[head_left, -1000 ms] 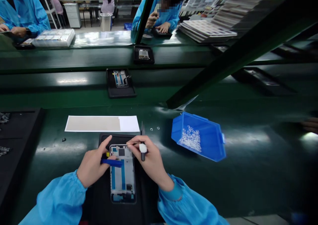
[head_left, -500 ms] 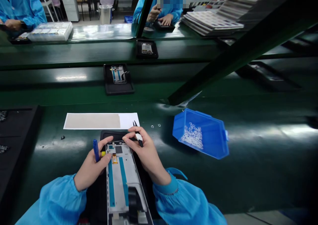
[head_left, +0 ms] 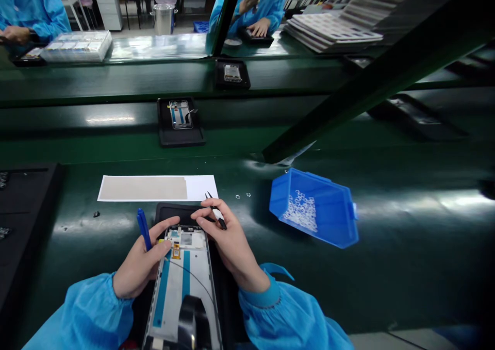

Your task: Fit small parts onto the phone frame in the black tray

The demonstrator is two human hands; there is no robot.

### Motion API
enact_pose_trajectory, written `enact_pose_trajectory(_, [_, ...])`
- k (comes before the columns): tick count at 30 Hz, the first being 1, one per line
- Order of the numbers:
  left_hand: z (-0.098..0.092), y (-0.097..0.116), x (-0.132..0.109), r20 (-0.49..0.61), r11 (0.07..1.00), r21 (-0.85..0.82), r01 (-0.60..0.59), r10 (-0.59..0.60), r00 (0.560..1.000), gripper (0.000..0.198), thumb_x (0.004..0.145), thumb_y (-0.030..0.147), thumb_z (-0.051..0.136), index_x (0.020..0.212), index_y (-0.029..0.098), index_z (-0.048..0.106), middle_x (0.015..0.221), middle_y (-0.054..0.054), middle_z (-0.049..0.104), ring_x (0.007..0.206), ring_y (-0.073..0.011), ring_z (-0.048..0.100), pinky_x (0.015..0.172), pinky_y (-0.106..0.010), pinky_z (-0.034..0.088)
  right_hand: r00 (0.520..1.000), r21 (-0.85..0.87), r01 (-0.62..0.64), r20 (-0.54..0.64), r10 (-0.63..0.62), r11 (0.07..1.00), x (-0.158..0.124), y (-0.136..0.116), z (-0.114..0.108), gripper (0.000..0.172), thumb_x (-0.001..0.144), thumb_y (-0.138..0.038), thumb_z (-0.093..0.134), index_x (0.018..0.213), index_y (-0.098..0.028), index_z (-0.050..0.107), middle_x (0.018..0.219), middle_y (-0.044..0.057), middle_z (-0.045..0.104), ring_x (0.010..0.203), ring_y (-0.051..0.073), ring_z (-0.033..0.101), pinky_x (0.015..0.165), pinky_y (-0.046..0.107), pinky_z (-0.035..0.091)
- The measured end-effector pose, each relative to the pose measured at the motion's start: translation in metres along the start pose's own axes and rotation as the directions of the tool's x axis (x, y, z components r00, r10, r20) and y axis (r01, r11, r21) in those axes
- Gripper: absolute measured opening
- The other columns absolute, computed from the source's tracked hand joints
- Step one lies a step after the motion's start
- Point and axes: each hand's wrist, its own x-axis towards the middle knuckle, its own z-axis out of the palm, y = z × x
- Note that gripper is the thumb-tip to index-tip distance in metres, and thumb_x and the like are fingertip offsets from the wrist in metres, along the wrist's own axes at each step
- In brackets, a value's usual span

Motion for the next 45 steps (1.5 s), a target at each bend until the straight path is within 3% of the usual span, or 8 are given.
enact_pose_trajectory(11, [0.000,0.000,-0.001,0.020,0.953,0.231,-0.198,0.198,0.980,0.066,0.084,0.047,0.067,0.141,0.021,0.046,0.130,-0.010,0.061,0.117,-0.0269,0.060,0.091,-0.034,0.055,0.999,-0.024,0.048,0.025,-0.048,0.999,-0.003,-0.004,0.000,0.034,0.077,-0.038,0.071,0.101,-0.023,0.052,0.086,0.003,0.067,0.065,0.016,0.056,0.053,0.025,0.046])
enact_pose_trajectory(15, [0.003,0.003,-0.004,0.035,0.914,0.315,-0.255,0.257,0.966,0.064,0.084,0.045,0.066,0.140,0.019,0.046,0.141,-0.011,0.052,0.117,-0.0242,0.060,0.098,-0.032,0.051,0.997,0.006,0.064,0.031,-0.064,0.998,-0.004,-0.004,-0.001,0.033,0.077,-0.037,0.072,0.101,-0.023,0.053,0.084,0.001,0.065,0.070,0.017,0.057,0.060,0.025,0.047])
enact_pose_trajectory(19, [0.009,0.008,-0.007,0.071,0.900,0.331,-0.283,0.276,0.959,0.067,0.084,0.044,0.066,0.141,0.017,0.044,0.142,-0.014,0.051,0.109,-0.0239,0.064,0.093,-0.031,0.054,0.996,0.057,0.070,0.049,-0.073,0.996,-0.007,-0.004,-0.002,0.034,0.077,-0.037,0.074,0.100,-0.023,0.054,0.080,0.000,0.062,0.072,0.017,0.058,0.065,0.026,0.047])
enact_pose_trajectory(26, [0.019,0.019,-0.017,0.038,0.864,0.445,-0.237,0.246,0.969,0.065,0.085,0.045,0.062,0.142,0.019,0.045,0.138,-0.012,0.054,0.101,-0.0241,0.065,0.089,-0.034,0.053,0.992,0.096,0.010,0.128,-0.022,0.995,-0.013,-0.005,-0.004,0.037,0.076,-0.040,0.078,0.099,-0.023,0.055,0.077,-0.002,0.061,0.069,0.015,0.056,0.064,0.024,0.044])
enact_pose_trajectory(31, [0.027,0.029,-0.024,-0.005,0.857,0.476,-0.196,0.225,0.974,0.067,0.081,0.049,0.065,0.140,0.020,0.050,0.136,-0.010,0.056,0.108,-0.0259,0.061,0.093,-0.034,0.049,0.983,0.145,-0.053,0.182,0.026,0.988,-0.014,-0.005,-0.006,0.041,0.073,-0.042,0.081,0.099,-0.022,0.056,0.077,-0.001,0.062,0.068,0.015,0.055,0.060,0.023,0.041])
enact_pose_trajectory(37, [0.030,0.034,-0.029,-0.035,0.926,0.374,-0.046,0.064,0.997,0.081,0.079,0.058,0.067,0.146,0.020,0.042,0.091,-0.006,0.069,0.094,-0.0244,0.063,0.078,-0.031,0.050,0.962,0.163,-0.143,0.253,0.099,0.976,-0.015,-0.006,-0.009,0.047,0.069,-0.039,0.085,0.100,-0.021,0.056,0.081,0.001,0.065,0.074,0.016,0.059,0.066,0.023,0.045])
enact_pose_trajectory(41, [0.029,0.036,-0.030,-0.052,0.907,0.420,-0.028,0.055,0.997,0.079,0.080,0.057,0.065,0.146,0.019,0.043,0.088,-0.006,0.067,0.087,-0.0230,0.063,0.075,-0.030,0.050,0.954,0.034,-0.089,0.291,0.075,0.995,-0.015,-0.008,-0.011,0.041,0.072,-0.033,0.078,0.103,-0.020,0.055,0.082,0.002,0.067,0.062,0.012,0.055,0.059,0.021,0.042])
enact_pose_trajectory(45, [0.030,0.048,-0.030,0.005,0.785,0.616,-0.073,0.088,0.996,0.069,0.082,0.049,0.062,0.142,0.018,0.048,0.117,-0.010,0.065,0.105,-0.0259,0.061,0.095,-0.037,0.047,0.942,-0.190,0.117,0.333,-0.048,0.975,-0.019,-0.014,-0.012,0.027,0.077,-0.025,0.066,0.102,-0.019,0.057,0.080,0.001,0.067,0.055,0.009,0.050,0.054,0.020,0.040])
